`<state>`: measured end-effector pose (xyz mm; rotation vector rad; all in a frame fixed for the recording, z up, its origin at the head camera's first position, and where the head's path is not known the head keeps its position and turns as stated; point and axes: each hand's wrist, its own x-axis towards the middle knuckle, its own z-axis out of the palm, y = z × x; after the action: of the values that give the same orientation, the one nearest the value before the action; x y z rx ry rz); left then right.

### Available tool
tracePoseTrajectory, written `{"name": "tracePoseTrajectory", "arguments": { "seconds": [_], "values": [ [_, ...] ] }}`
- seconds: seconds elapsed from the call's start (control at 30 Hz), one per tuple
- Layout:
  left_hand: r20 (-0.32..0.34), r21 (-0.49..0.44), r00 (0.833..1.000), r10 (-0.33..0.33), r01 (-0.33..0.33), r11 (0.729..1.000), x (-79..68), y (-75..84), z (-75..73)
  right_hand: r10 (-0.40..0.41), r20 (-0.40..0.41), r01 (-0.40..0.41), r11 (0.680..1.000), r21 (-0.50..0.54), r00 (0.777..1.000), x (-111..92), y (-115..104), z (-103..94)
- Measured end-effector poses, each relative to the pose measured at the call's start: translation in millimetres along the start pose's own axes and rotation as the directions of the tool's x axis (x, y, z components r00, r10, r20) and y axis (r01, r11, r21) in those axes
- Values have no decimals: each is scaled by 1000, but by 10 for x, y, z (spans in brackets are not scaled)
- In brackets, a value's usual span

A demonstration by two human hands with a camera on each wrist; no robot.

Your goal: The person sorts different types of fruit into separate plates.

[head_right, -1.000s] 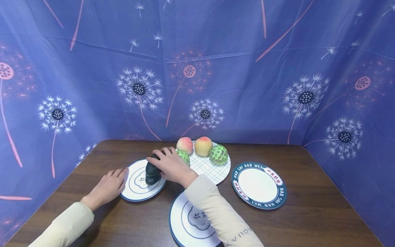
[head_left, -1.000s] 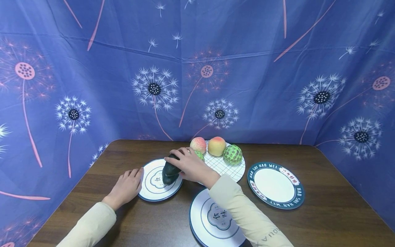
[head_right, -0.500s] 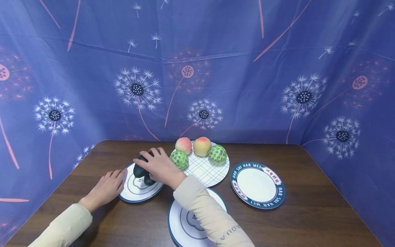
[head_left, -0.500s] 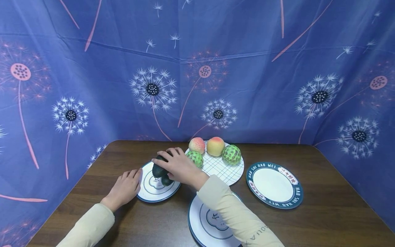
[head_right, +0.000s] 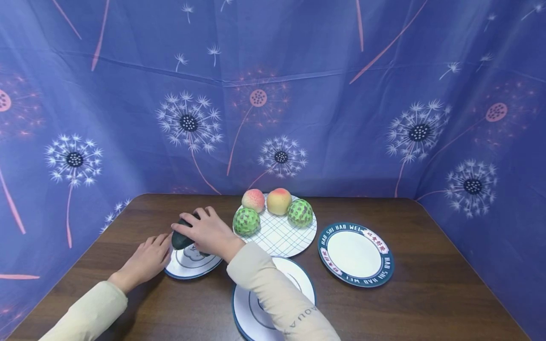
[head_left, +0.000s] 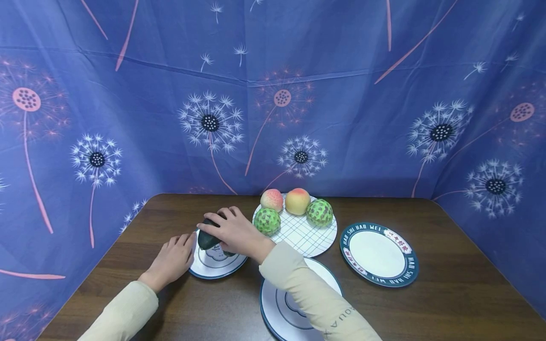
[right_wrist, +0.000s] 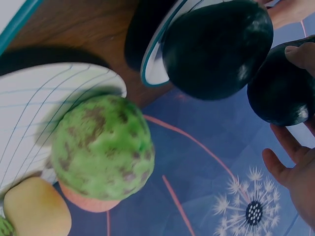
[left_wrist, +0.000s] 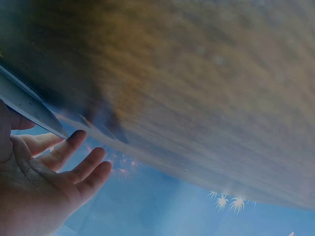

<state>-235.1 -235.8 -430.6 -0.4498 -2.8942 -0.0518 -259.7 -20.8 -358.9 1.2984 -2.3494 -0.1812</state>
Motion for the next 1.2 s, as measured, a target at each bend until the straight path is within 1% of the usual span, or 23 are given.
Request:
{"name": "tracePoseTrajectory", "arguments": {
  "seconds": [0.23, 0.37, 0.6, 0.83, 1.03, 1.2],
  "values": [
    [13, 7, 1000, -7, 7, 1000, 8, -23, 24, -17, 52, 18, 1000, -10, 999, 58, -91, 69],
    [22, 20, 1000, -5, 5, 1000, 9, -25, 27, -21, 66, 22, 1000, -17, 998, 75, -126, 120],
    [21, 29, 1000, 3, -4, 1000, 0, -17, 12, -23, 128, 23, 1000, -5, 992, 98, -175, 162],
    [16, 15, 1000, -6, 5, 1000, -14, -10, 9, -14, 174, 10, 1000, 21, 985, 109, -203, 198],
    [30, 9, 999, -19, 19, 1000, -13, -7, 6, 6, 197, -3, 1000, -15, 980, 124, -229, 272],
    [41, 2, 999, -30, 30, 1000, -8, -7, 7, 38, 231, -35, 999, -20, 972, 142, -258, 309]
  ]
}}
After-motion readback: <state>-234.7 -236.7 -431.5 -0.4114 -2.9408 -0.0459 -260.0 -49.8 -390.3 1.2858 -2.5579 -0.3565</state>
